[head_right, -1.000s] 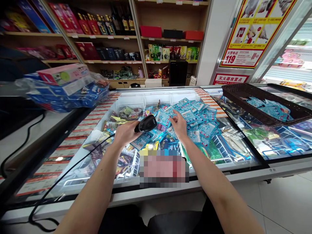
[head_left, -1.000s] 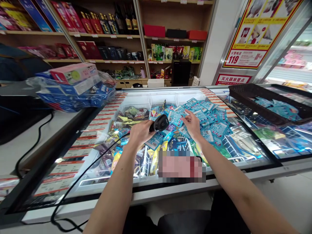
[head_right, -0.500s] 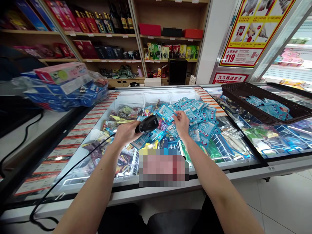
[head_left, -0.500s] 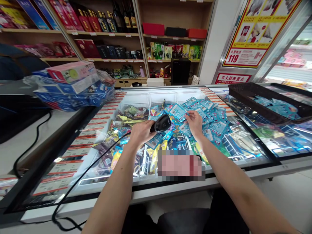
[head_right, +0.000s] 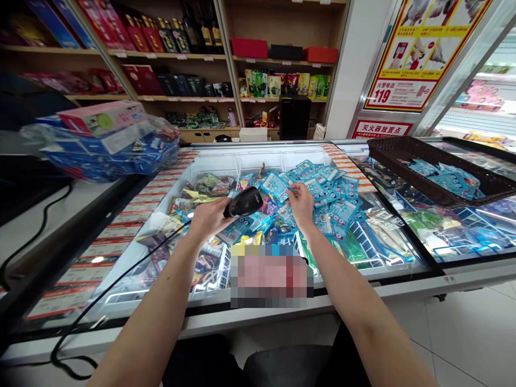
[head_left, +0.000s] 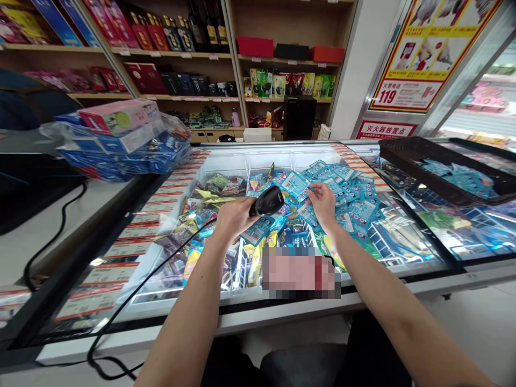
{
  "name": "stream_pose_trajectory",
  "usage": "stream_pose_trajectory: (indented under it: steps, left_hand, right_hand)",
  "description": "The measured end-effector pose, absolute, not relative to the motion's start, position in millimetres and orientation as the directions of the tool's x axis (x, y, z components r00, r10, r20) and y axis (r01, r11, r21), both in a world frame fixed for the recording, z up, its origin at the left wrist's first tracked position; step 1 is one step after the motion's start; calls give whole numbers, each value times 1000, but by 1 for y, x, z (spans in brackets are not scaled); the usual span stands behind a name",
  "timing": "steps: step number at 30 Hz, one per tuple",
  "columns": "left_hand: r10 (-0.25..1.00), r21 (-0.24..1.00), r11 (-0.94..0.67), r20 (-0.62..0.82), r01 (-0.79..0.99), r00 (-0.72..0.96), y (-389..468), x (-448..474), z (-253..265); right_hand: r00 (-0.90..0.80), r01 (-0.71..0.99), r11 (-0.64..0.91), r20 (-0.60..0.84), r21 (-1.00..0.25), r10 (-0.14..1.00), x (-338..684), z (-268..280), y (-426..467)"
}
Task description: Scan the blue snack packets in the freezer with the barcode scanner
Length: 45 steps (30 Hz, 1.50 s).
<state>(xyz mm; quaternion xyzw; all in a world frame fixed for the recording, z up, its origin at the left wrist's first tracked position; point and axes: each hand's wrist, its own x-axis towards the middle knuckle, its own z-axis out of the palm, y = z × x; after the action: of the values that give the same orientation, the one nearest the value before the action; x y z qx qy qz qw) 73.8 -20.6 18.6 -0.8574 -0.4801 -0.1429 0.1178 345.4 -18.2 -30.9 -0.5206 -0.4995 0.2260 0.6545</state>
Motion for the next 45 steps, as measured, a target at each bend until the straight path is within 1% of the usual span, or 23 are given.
stream_pose_trajectory:
  steps: [4,8,11,13,15,18,22,27,29,31,34,37,39,41,45]
  left_hand:
    - [801,-49,-485,376,873,466,-19,72,18]
    - [817,-25,-456,384,890,430,-16,69,17]
    - [818,-25,-451,387,892,425,-14,67,15]
    - [818,-35,-452,383,891,430,-13,67,14]
    - [818,-40,-448,385,893,428,-12,66,13]
    - [818,-36,-436,400,899,413,-12,65,12]
    - [821,-41,-418,411,908,396,-11,64,11]
    - [825,-42,-411,409,911,391,-12,64,12]
    - [829,-32,-405,408,914,381,-12,64,12]
    - [837,-25,-395,403,918,370,-12,64,13]
    - [848,-22,-373,398,928,350,-12,63,13]
    - [853,-23,-360,397,932,340,-11,62,14]
    - [858,-17,-353,392,936,331,-11,61,14]
    - [864,-2,-344,391,939,317,-11,60,15]
    - [873,17,-318,395,948,286,-12,58,17]
  right_hand:
    - [406,265,377,458,-887,791,345,-26,-22]
    - [416,374,374,513,-849,751,355,-21,-21]
    - [423,470,325,533,-821,733,368,-21,-18]
    - [397,588,272,565,-762,724,376,-22,-16]
    - [351,701,224,602,-677,718,382,-23,-15]
    - [284,815,159,624,-557,728,385,-24,-16]
    - [245,903,63,629,-425,737,384,-24,-19]
    - [191,958,7,654,-288,731,378,-14,-30]
    - [123,972,39,646,-231,753,374,-10,-34]
    - [45,980,81,601,-181,798,371,-9,-36]
    - [-8,983,107,545,-150,838,369,-13,-35]
    - [-26,971,159,578,-180,815,367,-15,-34]
    - [-64,943,247,607,-223,792,364,-14,-35]
    - [-133,898,356,610,-259,781,358,-11,-37]
    - [-327,796,535,542,-284,774,343,-9,-42]
